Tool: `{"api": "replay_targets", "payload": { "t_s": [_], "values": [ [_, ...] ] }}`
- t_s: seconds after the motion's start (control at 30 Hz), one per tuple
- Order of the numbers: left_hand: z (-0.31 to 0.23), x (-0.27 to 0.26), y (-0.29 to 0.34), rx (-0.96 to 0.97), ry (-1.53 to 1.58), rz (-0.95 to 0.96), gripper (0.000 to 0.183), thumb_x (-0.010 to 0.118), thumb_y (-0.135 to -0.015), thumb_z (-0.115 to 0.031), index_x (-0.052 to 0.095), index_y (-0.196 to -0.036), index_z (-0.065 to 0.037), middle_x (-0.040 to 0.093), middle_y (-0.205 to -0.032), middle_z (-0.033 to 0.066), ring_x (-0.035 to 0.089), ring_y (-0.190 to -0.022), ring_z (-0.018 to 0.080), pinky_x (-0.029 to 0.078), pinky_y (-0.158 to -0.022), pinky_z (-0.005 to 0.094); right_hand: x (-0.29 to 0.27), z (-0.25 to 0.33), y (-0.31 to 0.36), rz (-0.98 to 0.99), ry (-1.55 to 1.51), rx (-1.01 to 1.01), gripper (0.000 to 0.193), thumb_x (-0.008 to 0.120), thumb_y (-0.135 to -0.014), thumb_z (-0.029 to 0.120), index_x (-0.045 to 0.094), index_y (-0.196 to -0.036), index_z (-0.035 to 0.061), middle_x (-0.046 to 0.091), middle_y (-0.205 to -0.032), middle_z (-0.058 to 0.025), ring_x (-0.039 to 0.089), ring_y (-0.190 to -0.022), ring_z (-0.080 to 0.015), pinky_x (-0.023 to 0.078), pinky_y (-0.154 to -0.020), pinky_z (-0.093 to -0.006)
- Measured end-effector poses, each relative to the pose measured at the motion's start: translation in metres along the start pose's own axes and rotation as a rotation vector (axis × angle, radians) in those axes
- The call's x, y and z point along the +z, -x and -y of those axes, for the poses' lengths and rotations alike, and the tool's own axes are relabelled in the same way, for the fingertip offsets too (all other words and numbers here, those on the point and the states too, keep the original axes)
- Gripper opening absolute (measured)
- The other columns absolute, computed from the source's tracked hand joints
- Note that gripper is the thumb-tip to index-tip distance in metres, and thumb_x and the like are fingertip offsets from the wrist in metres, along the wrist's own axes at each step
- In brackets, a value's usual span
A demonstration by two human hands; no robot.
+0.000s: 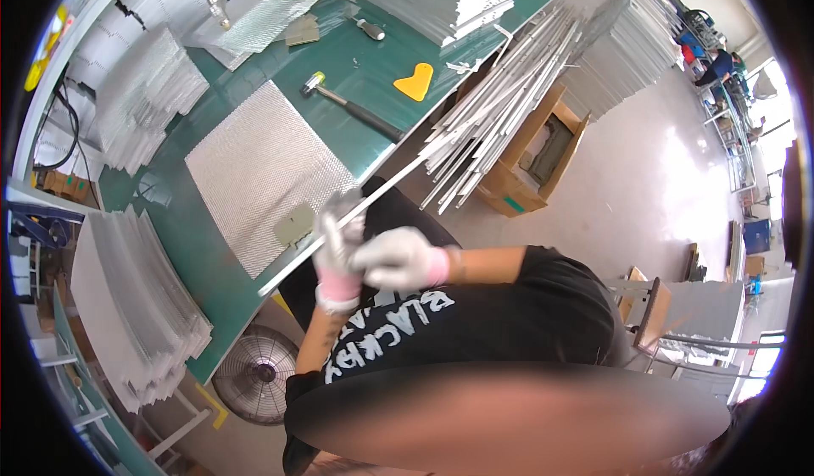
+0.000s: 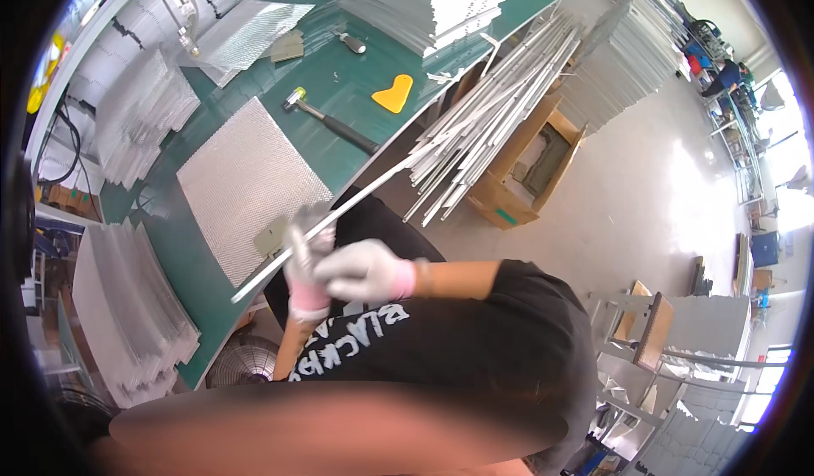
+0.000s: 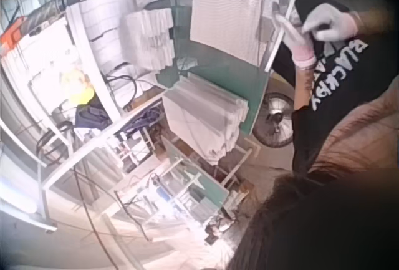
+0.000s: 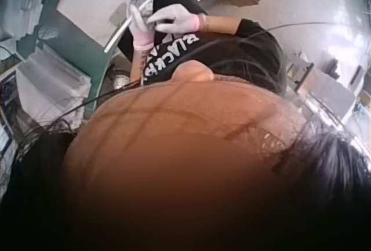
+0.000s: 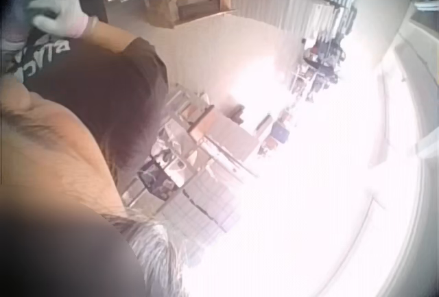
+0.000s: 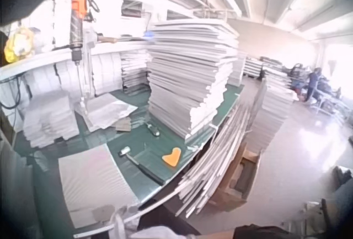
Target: Assembling metal mesh air filters by placing the mesh screen into a metal frame and securing it with screws using an electric screwdriver.
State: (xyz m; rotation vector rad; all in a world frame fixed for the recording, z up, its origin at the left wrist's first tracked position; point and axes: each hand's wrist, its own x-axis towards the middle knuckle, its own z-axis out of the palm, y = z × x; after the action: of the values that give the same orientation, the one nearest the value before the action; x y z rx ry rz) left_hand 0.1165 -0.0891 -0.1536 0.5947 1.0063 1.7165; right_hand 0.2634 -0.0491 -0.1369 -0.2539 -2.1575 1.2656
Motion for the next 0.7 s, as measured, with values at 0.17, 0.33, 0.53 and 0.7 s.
{"api": "replay_targets", "payload": {
  "t_s": [0.17, 0.33, 0.53, 0.7],
  "values": [
    [-0.065, -0.120, 0.050, 0.437, 0.160, 0.288, 0.042, 0.051, -0.101, -0.033, 0.048, -0.130, -0.002, 0.062, -0.121, 0.0188, 0.060, -0.115, 0.0356, 0.049, -0.101, 0.0528, -0.087, -0.078, 0.042, -0.526, -1.660, 0.490, 0.028, 0.054, -0.097, 0.032, 0.058, -0.101, 0.0050, 0.063, -0.097, -0.0099, 0.061, -0.089, -0.0258, 0.053, -0.083, -0.0373],
    [-0.075, -0.103, 0.087, 0.267, 0.117, 0.042, 0.038, 0.051, -0.101, -0.023, 0.048, -0.130, 0.002, 0.063, -0.120, 0.0240, 0.057, -0.121, 0.0385, 0.047, -0.103, 0.0542, -0.169, -0.112, 0.050, -0.831, -1.359, 0.499, 0.048, 0.043, -0.103, 0.038, 0.052, -0.118, -0.0067, 0.063, -0.110, -0.0192, 0.060, -0.097, -0.0292, 0.049, -0.092, -0.0412],
    [-0.051, -0.093, 0.094, -0.157, 0.271, 0.044, 0.039, 0.049, -0.102, -0.022, 0.048, -0.128, 0.006, 0.054, -0.130, 0.0249, 0.052, -0.124, 0.0380, 0.043, -0.108, 0.0513, -0.214, -0.164, 0.047, -1.119, -1.116, 0.594, 0.021, 0.049, -0.100, 0.020, 0.058, -0.107, 0.0024, 0.062, -0.101, -0.0112, 0.059, -0.102, -0.0295, 0.047, -0.091, -0.0442],
    [-0.003, -0.098, 0.095, -0.407, 0.594, -0.097, 0.039, 0.049, -0.102, -0.028, 0.053, -0.125, 0.003, 0.057, -0.129, 0.0203, 0.053, -0.124, 0.0356, 0.041, -0.108, 0.0496, -0.236, -0.218, 0.074, -1.012, -0.820, 0.695, 0.027, 0.046, -0.100, 0.028, 0.060, -0.106, 0.0059, 0.064, -0.098, -0.0092, 0.058, -0.092, -0.0287, 0.047, -0.085, -0.0400]
  ]
}}
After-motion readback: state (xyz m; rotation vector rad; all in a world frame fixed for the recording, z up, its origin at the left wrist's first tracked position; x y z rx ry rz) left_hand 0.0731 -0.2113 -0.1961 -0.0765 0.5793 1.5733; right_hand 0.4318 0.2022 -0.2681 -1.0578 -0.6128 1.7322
